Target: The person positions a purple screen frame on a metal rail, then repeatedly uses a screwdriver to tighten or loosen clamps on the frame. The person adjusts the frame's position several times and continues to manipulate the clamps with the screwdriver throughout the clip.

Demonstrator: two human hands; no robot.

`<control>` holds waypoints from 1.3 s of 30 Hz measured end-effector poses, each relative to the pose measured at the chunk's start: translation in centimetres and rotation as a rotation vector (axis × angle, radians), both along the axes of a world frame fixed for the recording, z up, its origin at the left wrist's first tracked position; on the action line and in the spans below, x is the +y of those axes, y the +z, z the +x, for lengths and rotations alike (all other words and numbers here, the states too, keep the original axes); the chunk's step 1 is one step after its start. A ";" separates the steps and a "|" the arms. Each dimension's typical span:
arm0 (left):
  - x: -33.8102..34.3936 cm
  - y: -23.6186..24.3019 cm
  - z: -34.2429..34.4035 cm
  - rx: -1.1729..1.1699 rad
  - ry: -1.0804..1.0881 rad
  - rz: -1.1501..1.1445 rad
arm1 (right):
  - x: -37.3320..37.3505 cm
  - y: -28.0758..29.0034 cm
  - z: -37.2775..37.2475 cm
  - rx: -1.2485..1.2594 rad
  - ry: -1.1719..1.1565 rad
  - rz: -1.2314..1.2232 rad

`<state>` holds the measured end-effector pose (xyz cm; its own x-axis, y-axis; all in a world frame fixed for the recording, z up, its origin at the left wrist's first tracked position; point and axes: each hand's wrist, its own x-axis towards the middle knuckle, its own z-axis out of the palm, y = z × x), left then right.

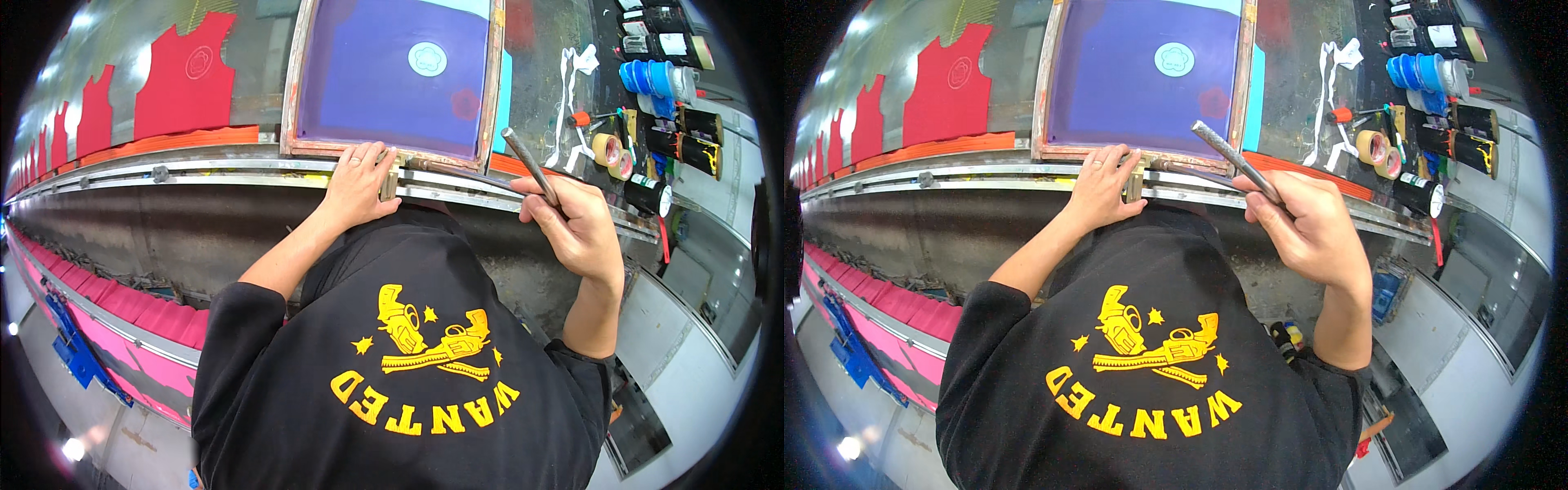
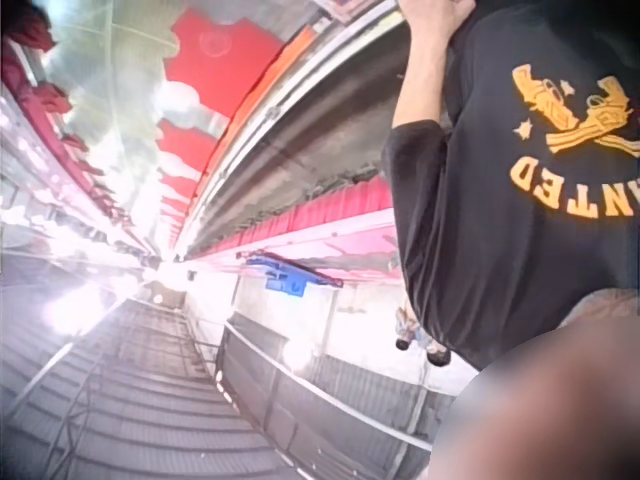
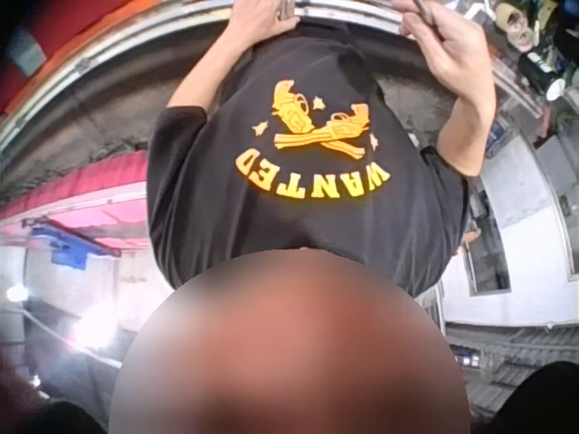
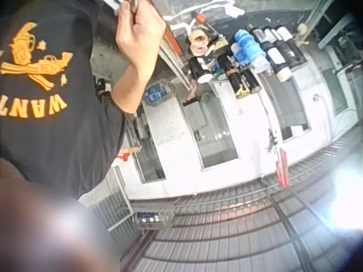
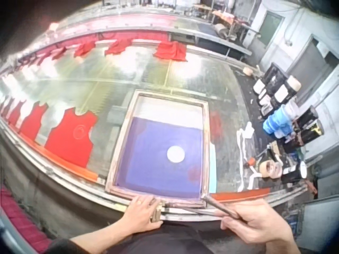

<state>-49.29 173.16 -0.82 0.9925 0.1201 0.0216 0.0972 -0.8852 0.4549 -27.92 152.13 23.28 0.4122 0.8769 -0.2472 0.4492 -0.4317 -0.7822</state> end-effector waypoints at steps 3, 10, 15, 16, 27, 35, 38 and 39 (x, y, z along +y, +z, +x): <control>0.5 0.2 0.0 0.009 -0.036 -0.026 | 1.7 0.0 -1.7 -0.061 -0.012 -0.046; 0.5 -0.9 -0.4 -0.034 -0.017 -0.039 | 4.1 1.4 -5.5 -0.225 0.093 -0.083; 0.7 -0.9 -0.4 -0.034 -0.028 -0.032 | 3.6 1.1 -5.4 -0.315 0.194 -0.041; 0.7 -1.0 -0.4 -0.046 -0.025 -0.031 | 3.6 1.1 -5.4 -0.337 0.200 -0.047; 0.3 -0.5 -0.6 -0.014 0.006 -0.007 | 5.2 1.7 -3.7 0.365 -0.124 -0.336; -0.7 0.3 -0.5 0.027 0.010 0.073 | 5.4 -7.1 -3.2 0.858 -0.046 0.383; -0.9 1.0 -0.2 -0.005 0.036 0.076 | 8.4 -8.4 -7.1 0.946 -0.453 0.663; -1.0 1.0 -0.2 -0.017 0.042 0.075 | 9.1 -8.2 -8.2 0.906 -0.506 0.667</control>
